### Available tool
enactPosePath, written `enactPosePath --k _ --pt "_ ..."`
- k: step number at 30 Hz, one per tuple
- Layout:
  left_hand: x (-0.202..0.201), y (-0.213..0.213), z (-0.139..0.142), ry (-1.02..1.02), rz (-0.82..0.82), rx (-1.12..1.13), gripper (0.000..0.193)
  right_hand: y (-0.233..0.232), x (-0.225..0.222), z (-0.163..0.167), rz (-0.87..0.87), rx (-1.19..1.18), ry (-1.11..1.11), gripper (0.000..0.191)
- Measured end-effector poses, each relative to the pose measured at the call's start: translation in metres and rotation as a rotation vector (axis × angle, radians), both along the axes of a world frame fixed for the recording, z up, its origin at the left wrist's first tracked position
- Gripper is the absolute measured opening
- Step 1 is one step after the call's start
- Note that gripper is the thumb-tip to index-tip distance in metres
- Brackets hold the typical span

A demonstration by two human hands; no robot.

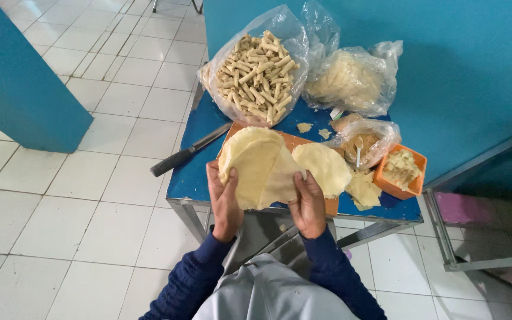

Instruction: The person sits at a small table and stretches and flattens round dough pieces by hand, pulling the edges to widen each disc and stacking the flattened dough on a cutting board. A bag of rolled dough pieces, a knife, and a container of flour sit on the table.

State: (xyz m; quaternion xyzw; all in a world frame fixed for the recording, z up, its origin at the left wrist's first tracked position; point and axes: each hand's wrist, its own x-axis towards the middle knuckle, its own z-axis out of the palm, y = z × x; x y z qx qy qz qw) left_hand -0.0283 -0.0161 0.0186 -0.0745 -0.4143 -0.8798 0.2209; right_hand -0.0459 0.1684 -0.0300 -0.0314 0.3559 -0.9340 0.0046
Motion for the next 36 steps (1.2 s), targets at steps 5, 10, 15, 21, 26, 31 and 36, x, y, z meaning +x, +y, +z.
enactPosePath --k 5,10,15,21,26,31,36 --pt "-0.005 -0.001 0.000 -0.114 -0.103 0.178 0.019 0.015 0.007 -0.018 0.067 -0.134 -0.100 0.033" --pt "-0.011 0.000 -0.006 -0.135 -0.133 0.310 0.019 0.037 0.033 -0.023 -0.066 -0.138 -0.104 0.035" --pt "-0.013 -0.002 -0.009 -0.138 -0.125 0.348 0.021 0.074 0.062 -0.021 -0.189 -0.053 -0.143 0.032" --pt "-0.010 -0.007 -0.011 -0.293 -0.116 0.243 0.030 0.144 0.088 0.016 -0.390 0.222 -0.003 0.029" --pt "-0.011 -0.007 -0.014 -0.290 -0.140 0.207 0.029 0.151 0.025 0.049 -0.675 1.091 0.262 0.029" --pt "-0.007 -0.008 -0.013 -0.293 -0.186 0.238 0.027 0.091 -0.016 0.036 -0.528 1.717 0.697 0.039" --pt "-0.004 -0.015 -0.015 -0.254 -0.245 0.303 0.028 0.076 0.007 0.034 -0.404 1.816 0.679 0.062"
